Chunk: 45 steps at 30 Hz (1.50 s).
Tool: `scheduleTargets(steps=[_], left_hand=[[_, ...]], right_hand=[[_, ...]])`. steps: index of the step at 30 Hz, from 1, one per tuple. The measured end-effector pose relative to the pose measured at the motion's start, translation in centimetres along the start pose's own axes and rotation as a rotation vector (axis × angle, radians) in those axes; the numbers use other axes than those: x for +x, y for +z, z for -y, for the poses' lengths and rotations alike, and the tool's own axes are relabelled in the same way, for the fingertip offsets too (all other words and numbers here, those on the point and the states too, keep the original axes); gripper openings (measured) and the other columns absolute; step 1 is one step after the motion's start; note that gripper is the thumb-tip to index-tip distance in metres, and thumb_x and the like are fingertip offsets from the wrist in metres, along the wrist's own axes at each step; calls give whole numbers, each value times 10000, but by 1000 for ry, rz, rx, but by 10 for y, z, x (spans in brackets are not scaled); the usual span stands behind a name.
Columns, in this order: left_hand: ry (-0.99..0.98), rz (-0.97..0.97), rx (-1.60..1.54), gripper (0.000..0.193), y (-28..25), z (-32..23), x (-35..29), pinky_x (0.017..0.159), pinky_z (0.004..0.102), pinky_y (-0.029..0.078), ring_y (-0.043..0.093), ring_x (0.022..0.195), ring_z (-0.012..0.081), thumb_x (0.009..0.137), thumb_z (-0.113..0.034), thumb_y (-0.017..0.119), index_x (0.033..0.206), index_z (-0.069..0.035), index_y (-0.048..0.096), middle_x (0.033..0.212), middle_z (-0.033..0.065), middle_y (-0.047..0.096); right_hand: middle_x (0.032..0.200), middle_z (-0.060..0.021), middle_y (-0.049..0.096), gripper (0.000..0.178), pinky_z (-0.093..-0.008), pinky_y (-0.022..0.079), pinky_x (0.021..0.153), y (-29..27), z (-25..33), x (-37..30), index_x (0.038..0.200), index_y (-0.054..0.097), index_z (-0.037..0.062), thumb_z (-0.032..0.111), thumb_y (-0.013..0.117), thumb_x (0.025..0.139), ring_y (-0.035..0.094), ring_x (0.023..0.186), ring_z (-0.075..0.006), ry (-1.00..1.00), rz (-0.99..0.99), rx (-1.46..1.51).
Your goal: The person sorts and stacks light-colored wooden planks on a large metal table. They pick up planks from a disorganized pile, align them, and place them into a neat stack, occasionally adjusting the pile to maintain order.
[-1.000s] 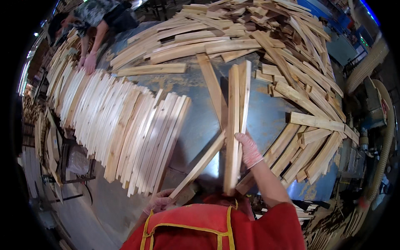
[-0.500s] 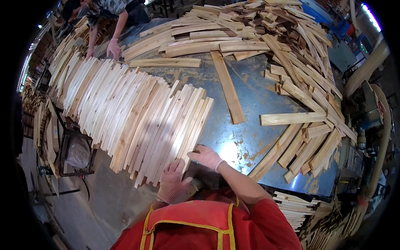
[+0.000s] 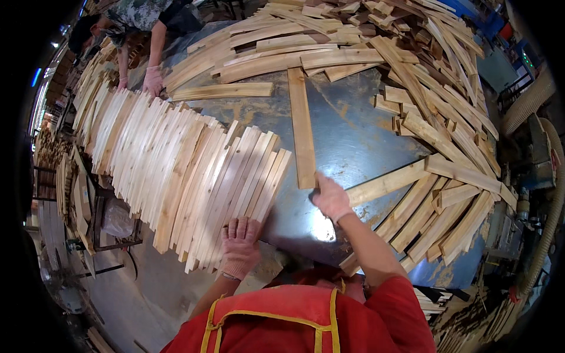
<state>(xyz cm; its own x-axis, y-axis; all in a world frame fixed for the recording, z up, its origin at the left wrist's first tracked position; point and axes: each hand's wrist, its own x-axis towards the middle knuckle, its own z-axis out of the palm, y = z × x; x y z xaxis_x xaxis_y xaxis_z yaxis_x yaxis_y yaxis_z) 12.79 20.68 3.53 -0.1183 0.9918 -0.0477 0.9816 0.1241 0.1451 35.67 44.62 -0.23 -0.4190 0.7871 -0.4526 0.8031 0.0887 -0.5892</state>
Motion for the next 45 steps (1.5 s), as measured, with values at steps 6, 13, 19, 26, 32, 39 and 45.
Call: scheduleTargets(steps=[6,13,19,26,32,39,45], left_hand=[[40,-141,-7,671,8,1,7,1024,566,441,541,1282,367,721,-194,793,1352,-143,568,1375,115,555],[13,-39,-7,750,6,5,0,1111,566,409,490,1388,352,733,-230,826,1428,-159,552,1457,94,534],[59,-55,-15,760,-5,8,-4,1130,552,405,498,1360,349,740,-288,831,1434,-127,568,1458,96,536],[97,-24,-146,735,-2,7,2,1152,557,392,483,1371,380,816,-351,805,1452,-77,559,1459,134,532],[165,-21,-87,797,9,4,1,1205,607,340,441,1459,409,849,-335,784,1529,-48,481,1530,177,498],[193,-6,-19,853,17,-34,21,1237,604,323,428,1484,420,855,-354,788,1593,-67,473,1616,187,453],[285,132,-186,864,37,-99,44,1217,587,341,416,1479,404,816,-405,836,1546,-75,511,1561,160,469]], right_hand=[[1494,-270,561,816,-518,473,1152,-14,29,31,1516,528,80,378,807,810,546,1392,-432,-168,-356,-240],[1402,-241,615,840,-502,532,1066,-5,15,39,1543,489,40,243,805,792,618,1297,-387,-17,-386,173],[1310,-177,702,760,-421,605,1009,52,-27,-116,1573,484,34,166,797,893,716,1162,-289,111,503,1665],[1123,-142,788,512,-399,574,975,121,65,-176,1338,696,82,384,768,931,746,1081,-285,109,561,335],[1339,-223,705,501,-476,523,1099,89,11,-117,1334,664,44,304,718,909,670,1250,-404,-562,99,177],[1288,-57,674,528,-461,471,1067,-82,-72,-65,1319,655,190,239,808,816,622,1252,-275,-169,7,-894],[1379,-136,655,692,-507,429,1173,-135,-34,-62,1450,610,155,259,809,796,581,1370,-354,-391,-147,-584]])
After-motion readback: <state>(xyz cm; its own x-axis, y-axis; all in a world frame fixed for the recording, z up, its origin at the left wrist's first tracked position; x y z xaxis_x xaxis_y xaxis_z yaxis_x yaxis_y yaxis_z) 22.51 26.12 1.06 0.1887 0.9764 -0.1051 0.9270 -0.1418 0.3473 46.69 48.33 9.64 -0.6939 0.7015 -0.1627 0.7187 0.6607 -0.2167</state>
